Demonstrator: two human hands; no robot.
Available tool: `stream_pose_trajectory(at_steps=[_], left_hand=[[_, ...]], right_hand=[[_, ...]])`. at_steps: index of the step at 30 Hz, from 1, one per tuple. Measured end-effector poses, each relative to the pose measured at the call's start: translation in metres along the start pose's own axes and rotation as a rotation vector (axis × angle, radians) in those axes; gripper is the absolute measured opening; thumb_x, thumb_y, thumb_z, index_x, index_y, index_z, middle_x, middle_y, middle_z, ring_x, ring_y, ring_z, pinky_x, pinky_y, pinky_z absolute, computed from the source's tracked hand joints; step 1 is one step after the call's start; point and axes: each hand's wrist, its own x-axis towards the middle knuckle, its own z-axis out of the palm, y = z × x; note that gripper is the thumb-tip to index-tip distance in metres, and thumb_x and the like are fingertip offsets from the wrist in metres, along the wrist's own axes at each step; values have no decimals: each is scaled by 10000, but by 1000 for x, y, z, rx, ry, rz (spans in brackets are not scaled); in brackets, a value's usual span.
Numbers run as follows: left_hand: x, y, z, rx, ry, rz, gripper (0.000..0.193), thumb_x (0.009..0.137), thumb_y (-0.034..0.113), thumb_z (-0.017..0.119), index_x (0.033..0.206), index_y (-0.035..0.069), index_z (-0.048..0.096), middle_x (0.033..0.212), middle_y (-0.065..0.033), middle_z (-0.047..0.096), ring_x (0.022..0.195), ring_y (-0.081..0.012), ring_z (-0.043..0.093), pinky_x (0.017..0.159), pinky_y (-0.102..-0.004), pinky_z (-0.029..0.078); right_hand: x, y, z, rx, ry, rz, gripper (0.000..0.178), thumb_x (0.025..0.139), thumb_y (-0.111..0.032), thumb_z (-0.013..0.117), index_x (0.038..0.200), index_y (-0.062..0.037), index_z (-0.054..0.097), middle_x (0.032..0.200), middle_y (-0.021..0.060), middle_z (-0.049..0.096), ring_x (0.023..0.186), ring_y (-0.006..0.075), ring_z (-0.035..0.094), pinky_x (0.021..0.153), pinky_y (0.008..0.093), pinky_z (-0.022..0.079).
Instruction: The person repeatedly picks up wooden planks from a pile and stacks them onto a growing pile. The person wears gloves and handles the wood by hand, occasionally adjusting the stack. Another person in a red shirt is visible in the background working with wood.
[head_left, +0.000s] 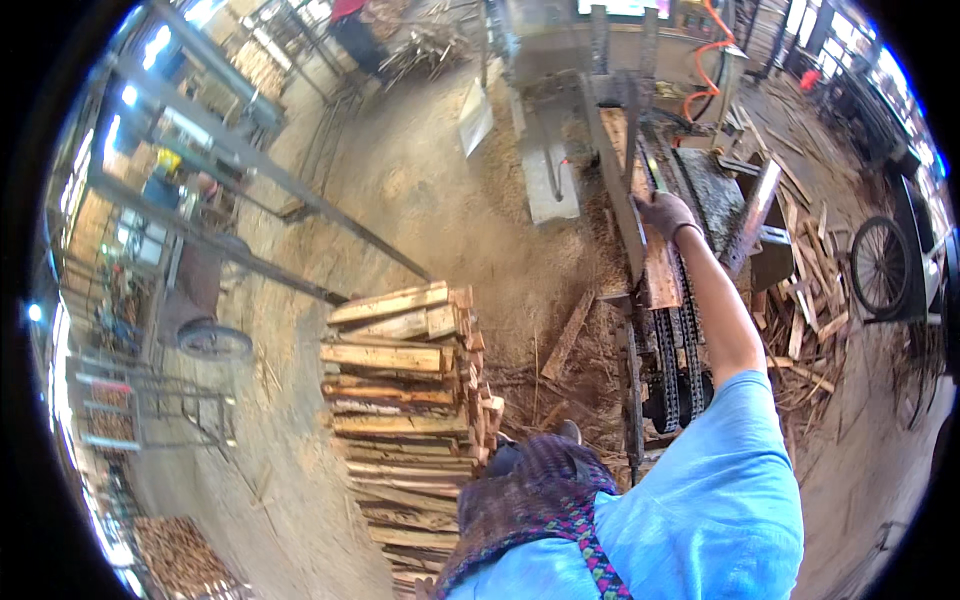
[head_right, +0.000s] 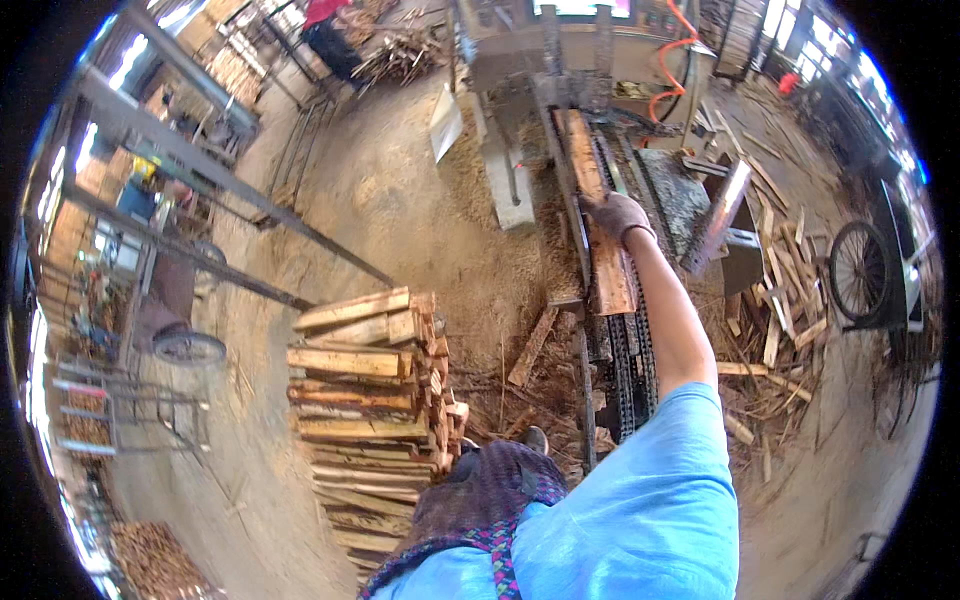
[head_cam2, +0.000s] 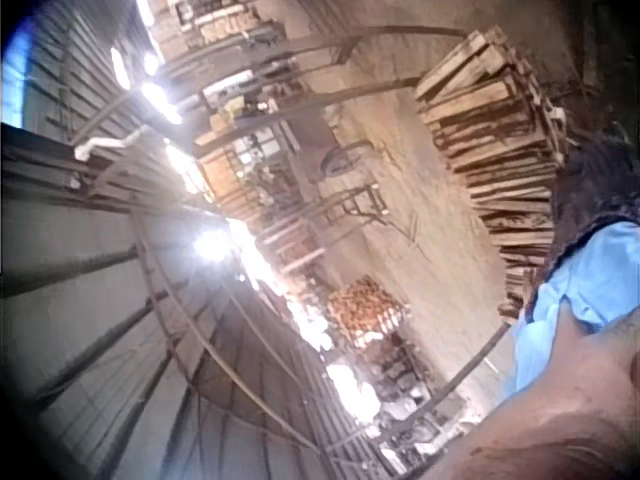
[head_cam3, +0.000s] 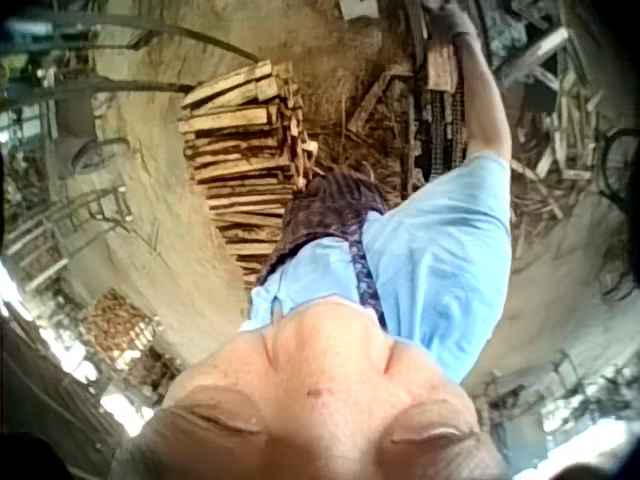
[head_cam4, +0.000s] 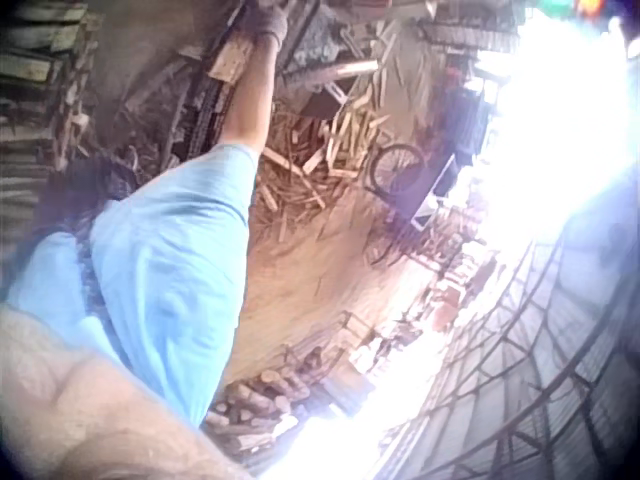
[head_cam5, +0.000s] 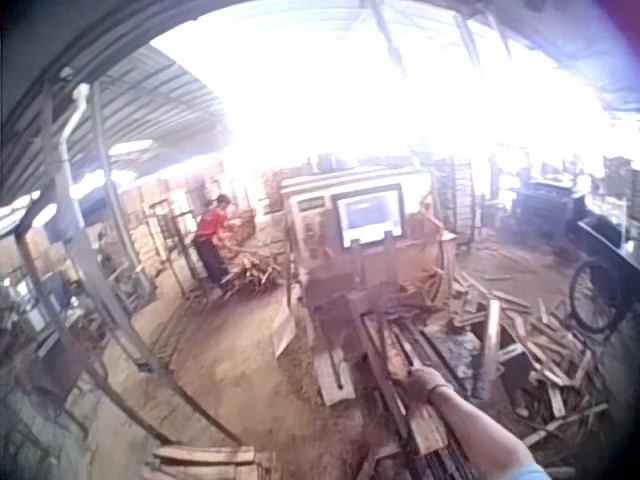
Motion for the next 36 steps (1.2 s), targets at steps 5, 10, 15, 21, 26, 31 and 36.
stream_pose_trajectory(at_steps=[5, 10, 15, 21, 26, 31, 36], left_hand=[[12, -41, -4, 782, -32, 451, 334, 967, 270, 599, 1286, 174, 626, 1162, -74, 710, 1151, -274, 616, 982, -427, 481], [47, 89, 80, -238, -267, -124, 515, 988, 377, 637, 1385, 56, 577, 1423, -166, 607, 1391, -283, 501, 1085, -420, 467], [79, 128, 126, -337, -341, 38, 500, 988, 414, 652, 1314, 39, 597, 1176, -138, 698, 1008, -236, 700, 855, -373, 558], [68, 110, 148, -293, -333, -137, 510, 987, 436, 653, 1315, 56, 564, 1096, -101, 679, 982, -231, 662, 818, -374, 557], [81, 59, 135, -319, -308, -194, 528, 996, 459, 605, 1328, 50, 564, 1183, -113, 665, 1035, -220, 645, 869, -359, 527], [44, 68, 107, -377, -198, -78, 670, 999, 333, 649, 1525, -16, 425, 1164, -65, 648, 967, -119, 627, 862, -292, 499], [19, 25, 87, -324, -10, -90, 586, 1024, 312, 611, 1475, -35, 470, 1298, -151, 647, 1132, -226, 648, 977, -357, 517]], right_hand=[[33, 56, 31, 185, 179, 142, 539, 999, -506, 539, 1237, -39, 662, 1140, 219, 702, 1098, 353, 673, 949, 455, 508], [2, 56, -13, 42, -94, 152, 443, 1060, -304, 484, 1430, -66, 536, 1394, 134, 580, 1211, 258, 593, 1058, 387, 441], [-124, -8, -16, 205, 689, -63, 449, 991, -287, 664, 1312, 20, 596, 1188, 178, 698, 1134, 269, 663, 996, 391, 494], [-289, -150, 83, 107, 137, -588, 646, 819, -106, 797, 1408, -32, 541, 1333, 172, 635, 1229, 321, 609, 1091, 421, 458], [-247, -281, 217, 3, -523, -589, 981, 807, -383, 822, 1564, -26, 309, 1485, 272, 490, 1362, 416, 494, 1145, 469, 404], [-187, -382, 334, -430, -496, -673, 1157, 786, -525, 809, 1618, -62, 152, 1494, 280, 455, 1351, 390, 505, 1101, 489, 437], [-180, -441, 395, -644, -563, -558, 1269, 752, -611, 809, 1635, -78, 70, 1425, 258, 512, 1244, 338, 599, 986, 481, 522]])
